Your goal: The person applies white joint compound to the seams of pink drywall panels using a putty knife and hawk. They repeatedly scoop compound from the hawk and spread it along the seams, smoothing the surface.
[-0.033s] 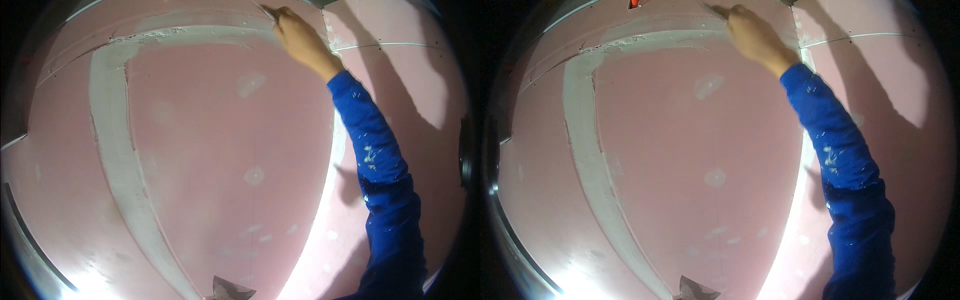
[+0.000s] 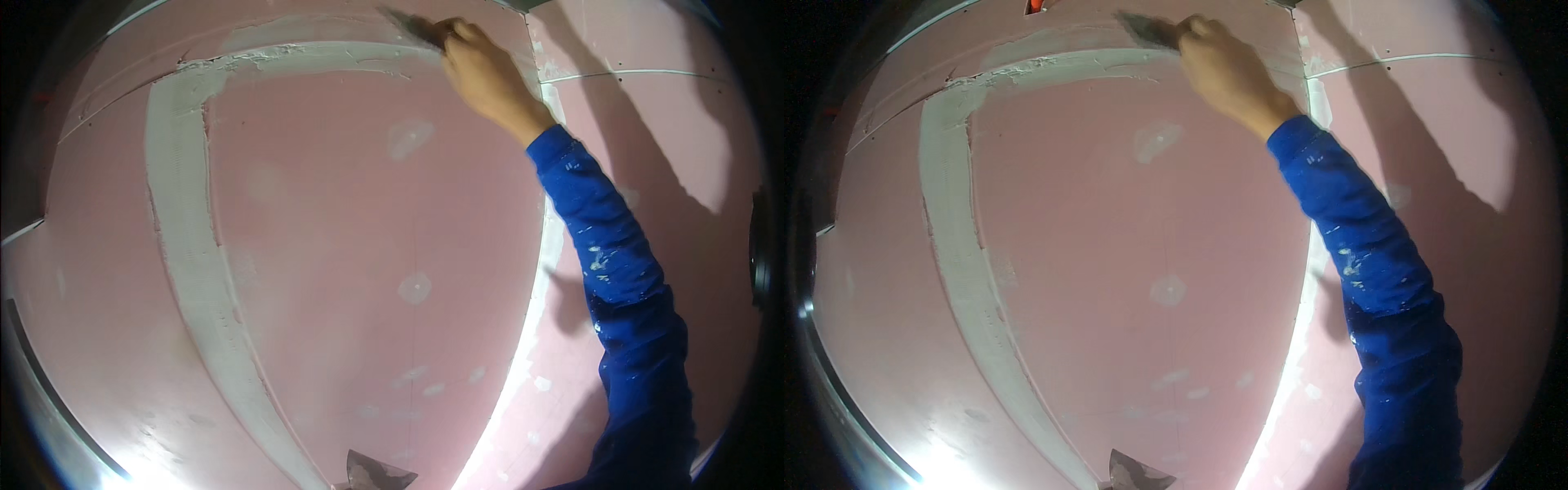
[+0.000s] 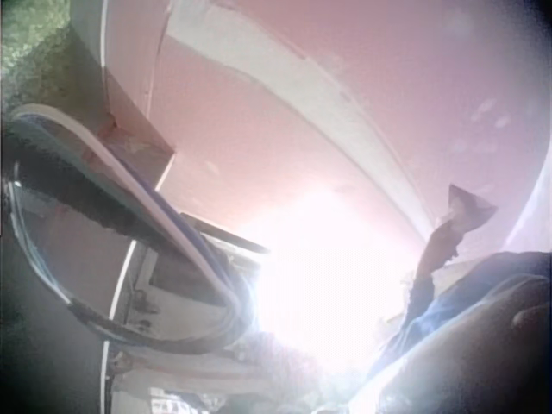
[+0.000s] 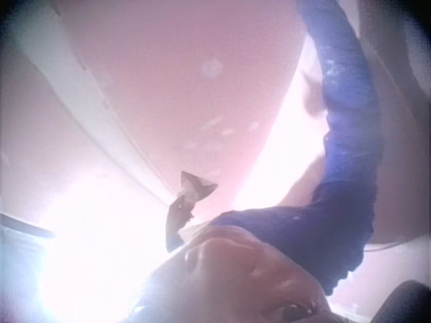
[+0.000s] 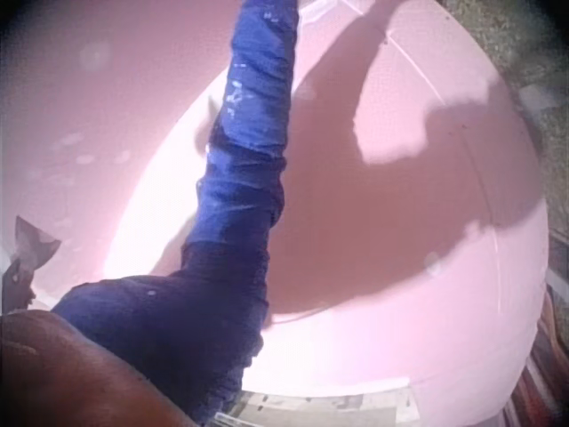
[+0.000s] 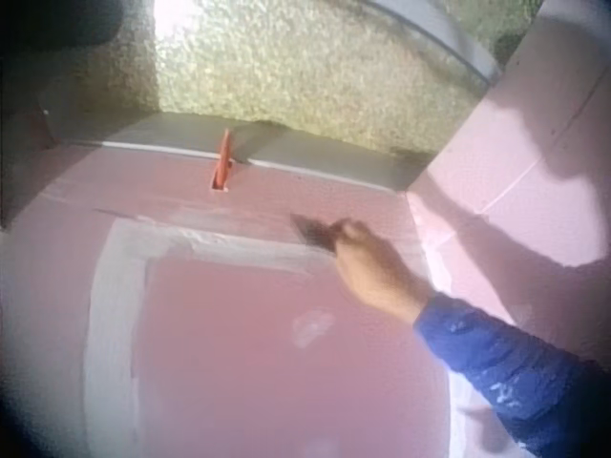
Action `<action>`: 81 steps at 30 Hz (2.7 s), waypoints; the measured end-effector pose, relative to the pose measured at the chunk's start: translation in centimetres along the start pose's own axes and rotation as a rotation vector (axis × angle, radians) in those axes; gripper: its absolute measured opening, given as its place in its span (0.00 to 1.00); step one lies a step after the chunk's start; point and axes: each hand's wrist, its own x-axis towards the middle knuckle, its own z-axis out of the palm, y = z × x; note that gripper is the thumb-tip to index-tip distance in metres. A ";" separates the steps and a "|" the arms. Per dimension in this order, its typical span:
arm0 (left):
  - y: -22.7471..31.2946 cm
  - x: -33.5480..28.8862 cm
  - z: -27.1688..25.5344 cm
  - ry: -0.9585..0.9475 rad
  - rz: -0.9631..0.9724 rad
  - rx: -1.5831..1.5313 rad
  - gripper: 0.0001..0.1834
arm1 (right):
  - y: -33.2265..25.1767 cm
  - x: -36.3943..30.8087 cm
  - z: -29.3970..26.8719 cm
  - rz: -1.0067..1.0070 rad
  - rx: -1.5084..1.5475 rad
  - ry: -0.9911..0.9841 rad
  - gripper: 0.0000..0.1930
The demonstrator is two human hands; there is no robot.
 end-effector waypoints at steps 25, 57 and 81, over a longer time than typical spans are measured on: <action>-1.1 0.3 2.3 0.010 0.183 -0.113 0.29 | -6.9 7.9 3.6 0.250 0.003 -0.297 0.12; -0.6 1.0 4.0 -0.042 0.201 -0.150 0.25 | -1.5 6.3 2.5 -0.476 -0.026 0.004 0.29; 28.3 -11.0 -8.5 0.163 0.170 0.561 0.32 | -16.6 -6.5 -13.1 -0.643 0.923 -0.611 0.26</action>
